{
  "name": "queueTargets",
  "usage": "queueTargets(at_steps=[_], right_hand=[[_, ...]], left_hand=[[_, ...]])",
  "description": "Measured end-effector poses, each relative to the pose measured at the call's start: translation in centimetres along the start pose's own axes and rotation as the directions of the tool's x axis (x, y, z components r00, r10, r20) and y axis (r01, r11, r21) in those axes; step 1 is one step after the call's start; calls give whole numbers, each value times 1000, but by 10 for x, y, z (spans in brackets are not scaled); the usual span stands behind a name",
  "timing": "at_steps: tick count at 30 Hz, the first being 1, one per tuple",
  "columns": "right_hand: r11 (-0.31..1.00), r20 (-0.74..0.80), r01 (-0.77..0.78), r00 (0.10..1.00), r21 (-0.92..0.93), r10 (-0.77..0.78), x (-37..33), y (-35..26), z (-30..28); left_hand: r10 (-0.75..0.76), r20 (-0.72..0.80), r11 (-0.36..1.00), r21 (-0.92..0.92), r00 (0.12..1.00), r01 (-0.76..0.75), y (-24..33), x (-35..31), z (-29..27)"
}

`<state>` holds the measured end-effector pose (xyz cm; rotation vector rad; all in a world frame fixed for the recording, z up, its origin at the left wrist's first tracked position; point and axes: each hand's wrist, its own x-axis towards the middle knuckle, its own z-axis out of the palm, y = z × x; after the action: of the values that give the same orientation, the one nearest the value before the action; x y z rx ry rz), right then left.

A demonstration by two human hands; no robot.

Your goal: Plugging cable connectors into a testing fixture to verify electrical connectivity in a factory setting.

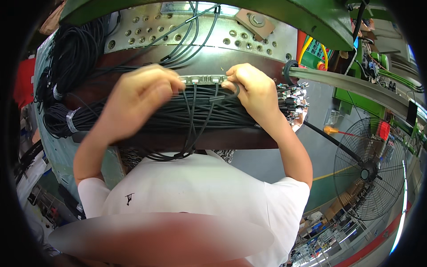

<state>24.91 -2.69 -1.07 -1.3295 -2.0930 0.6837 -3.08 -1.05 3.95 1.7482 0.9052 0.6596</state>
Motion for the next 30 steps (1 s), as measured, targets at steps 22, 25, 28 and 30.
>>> queueTargets(at_steps=[22,25,28,30], right_hand=[[1000,99,17,995,3,-18,1,4,-8],[999,90,45,995,2,-45,3,3,-9],[992,64,74,996,-103,-68,2,1,-2],[975,65,88,995,-206,-76,0,0,1]], left_hand=[[-111,379,438,-811,919,387,-64,144,4],[-294,278,593,-697,914,403,-68,139,10],[-364,218,593,-695,906,406,-69,139,15],[-411,230,598,-662,882,451,-67,138,15]])
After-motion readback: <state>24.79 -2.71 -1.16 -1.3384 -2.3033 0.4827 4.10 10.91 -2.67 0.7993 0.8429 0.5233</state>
